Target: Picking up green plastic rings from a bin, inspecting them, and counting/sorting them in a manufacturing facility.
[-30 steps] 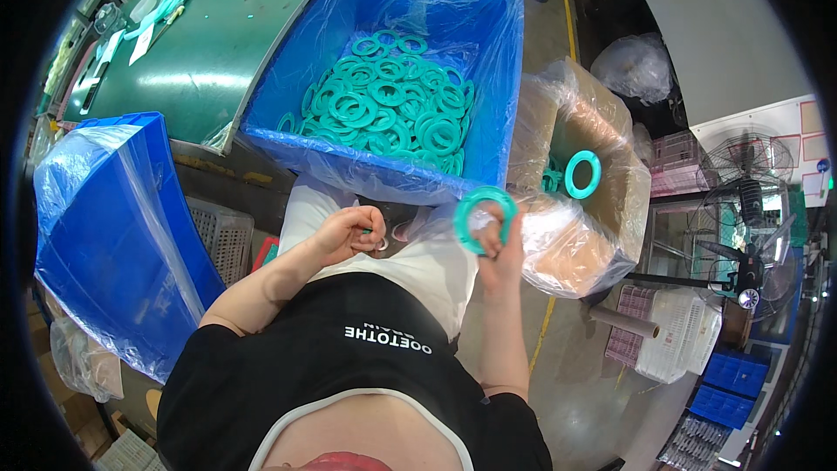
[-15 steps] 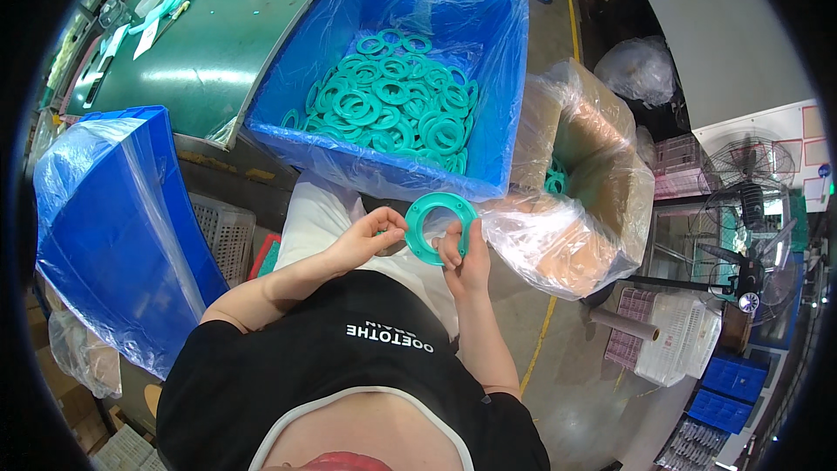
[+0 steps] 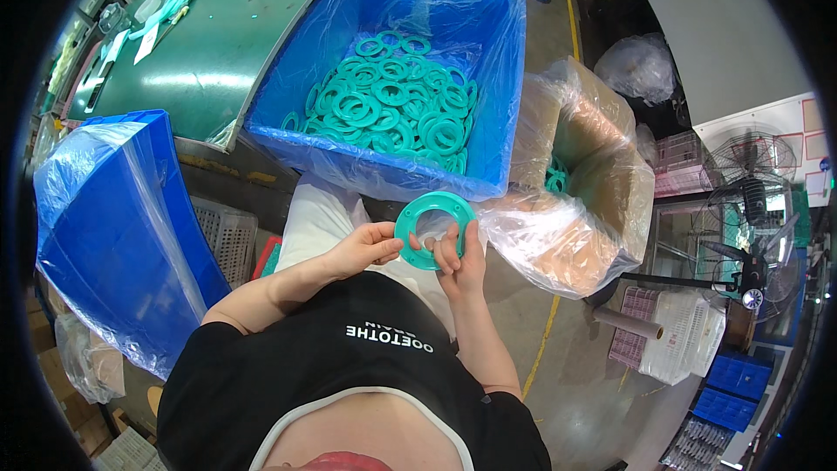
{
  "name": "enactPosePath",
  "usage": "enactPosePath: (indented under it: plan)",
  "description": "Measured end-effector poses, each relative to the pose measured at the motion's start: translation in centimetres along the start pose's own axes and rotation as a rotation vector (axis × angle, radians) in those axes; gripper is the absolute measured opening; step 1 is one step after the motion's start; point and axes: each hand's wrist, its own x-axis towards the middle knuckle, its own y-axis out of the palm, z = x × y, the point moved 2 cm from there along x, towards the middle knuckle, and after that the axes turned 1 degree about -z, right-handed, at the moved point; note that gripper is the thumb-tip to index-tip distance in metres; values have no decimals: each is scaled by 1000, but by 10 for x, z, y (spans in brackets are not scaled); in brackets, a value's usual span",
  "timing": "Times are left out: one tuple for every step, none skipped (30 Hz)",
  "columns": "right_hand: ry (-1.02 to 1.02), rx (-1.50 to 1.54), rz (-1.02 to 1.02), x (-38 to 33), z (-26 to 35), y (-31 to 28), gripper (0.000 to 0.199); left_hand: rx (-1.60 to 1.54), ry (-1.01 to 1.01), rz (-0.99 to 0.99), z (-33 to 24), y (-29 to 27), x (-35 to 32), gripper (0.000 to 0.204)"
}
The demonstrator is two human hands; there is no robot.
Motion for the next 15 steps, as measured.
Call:
enactPosePath:
  plan:
    - [-22, -19, -23, 0, -1, -1, 44, 36, 4, -32, -2, 2, 1, 23]
    - [-44, -39, -46, -1, -2, -2, 44, 72, 9, -64, -3, 3, 2, 22]
    - [-44, -38, -45, -2, -4, 0, 44, 74, 9, -64, 0, 3, 3, 22]
    - [-100, -136, -56, -4, -4, 3, 44, 130, -4, -144, 6, 1, 5, 21]
    - [-157, -235, -68, -6, -5, 7, 44, 187, -18, -223, 11, -2, 7, 20]
    - [-159, -234, -69, -6, -5, 9, 44, 188, -19, -221, 15, -6, 9, 20]
    - [-181, -318, -73, -7, -6, 12, 44, 181, -32, -232, 18, -9, 10, 19]
    - [-202, -402, -78, -7, -5, 13, 44, 174, -45, -243, 21, -12, 11, 19]
    - [-202, -401, -80, -7, -5, 12, 44, 175, -47, -241, 20, -13, 11, 19]
    - [-222, -425, -66, -8, -5, 12, 44, 179, -48, -208, 18, -13, 11, 18]
    - [-241, -449, -51, -8, -4, 12, 44, 182, -48, -175, 17, -12, 10, 17]
    - [-241, -448, -51, -8, -3, 11, 44, 183, -49, -175, 15, -11, 10, 17]
    - [-226, -419, -44, -7, -1, 9, 45, 221, -33, -152, 14, -9, 9, 18]
    - [-211, -391, -37, -7, 0, 8, 45, 260, -18, -129, 13, -8, 8, 19]
    - [-212, -391, -38, -7, 1, 5, 45, 260, -17, -129, 13, -8, 8, 19]
